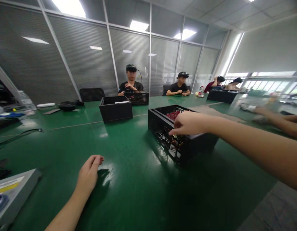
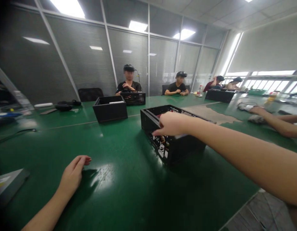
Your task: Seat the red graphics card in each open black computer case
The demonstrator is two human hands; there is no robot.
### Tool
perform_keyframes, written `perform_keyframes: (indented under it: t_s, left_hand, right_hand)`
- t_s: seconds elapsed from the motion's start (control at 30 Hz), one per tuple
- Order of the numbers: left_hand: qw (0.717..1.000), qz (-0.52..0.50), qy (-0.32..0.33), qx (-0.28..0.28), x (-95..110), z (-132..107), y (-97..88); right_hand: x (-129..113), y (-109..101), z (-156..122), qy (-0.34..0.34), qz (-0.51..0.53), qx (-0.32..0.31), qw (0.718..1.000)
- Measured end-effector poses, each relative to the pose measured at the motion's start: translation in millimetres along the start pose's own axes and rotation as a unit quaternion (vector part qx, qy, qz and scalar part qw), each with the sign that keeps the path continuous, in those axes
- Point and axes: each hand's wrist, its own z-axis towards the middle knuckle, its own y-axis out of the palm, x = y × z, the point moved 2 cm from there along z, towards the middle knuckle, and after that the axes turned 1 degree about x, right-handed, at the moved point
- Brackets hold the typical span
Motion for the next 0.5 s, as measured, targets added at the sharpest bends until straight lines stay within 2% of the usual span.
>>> perform_keyframes:
  t_s: [0.07,0.1,0.2,0.33,0.4,0.5]
  left_hand:
    - [1.0,-0.001,0.003,0.012,-0.4,-2.4,-2.8]
    - [1.0,0.0,0.006,0.014,0.0,-3.6,-3.7]
    - [1.0,0.005,0.021,0.019,3.2,-6.8,-4.7]
    - [0.999,0.004,0.038,0.023,7.8,-7.2,-3.6]
    - [0.999,-0.005,0.033,0.021,7.8,-5.8,-3.4]
    - [0.999,-0.04,0.009,0.016,4.2,-2.7,-3.4]
  right_hand:
    - [-5.1,-14.0,-18.5,0.038,0.025,0.006,0.999]
    - [-5.9,-14.0,-26.2,0.056,0.038,-0.007,0.998]
    - [-15.7,6.1,-46.8,0.06,0.096,-0.058,0.992]
    - [-46.2,30.2,-73.2,0.095,0.105,0.0,0.99]
    - [-67.3,28.7,-88.9,0.087,0.117,-0.001,0.989]
    - [-106.6,7.9,-119.3,0.021,0.186,-0.039,0.982]
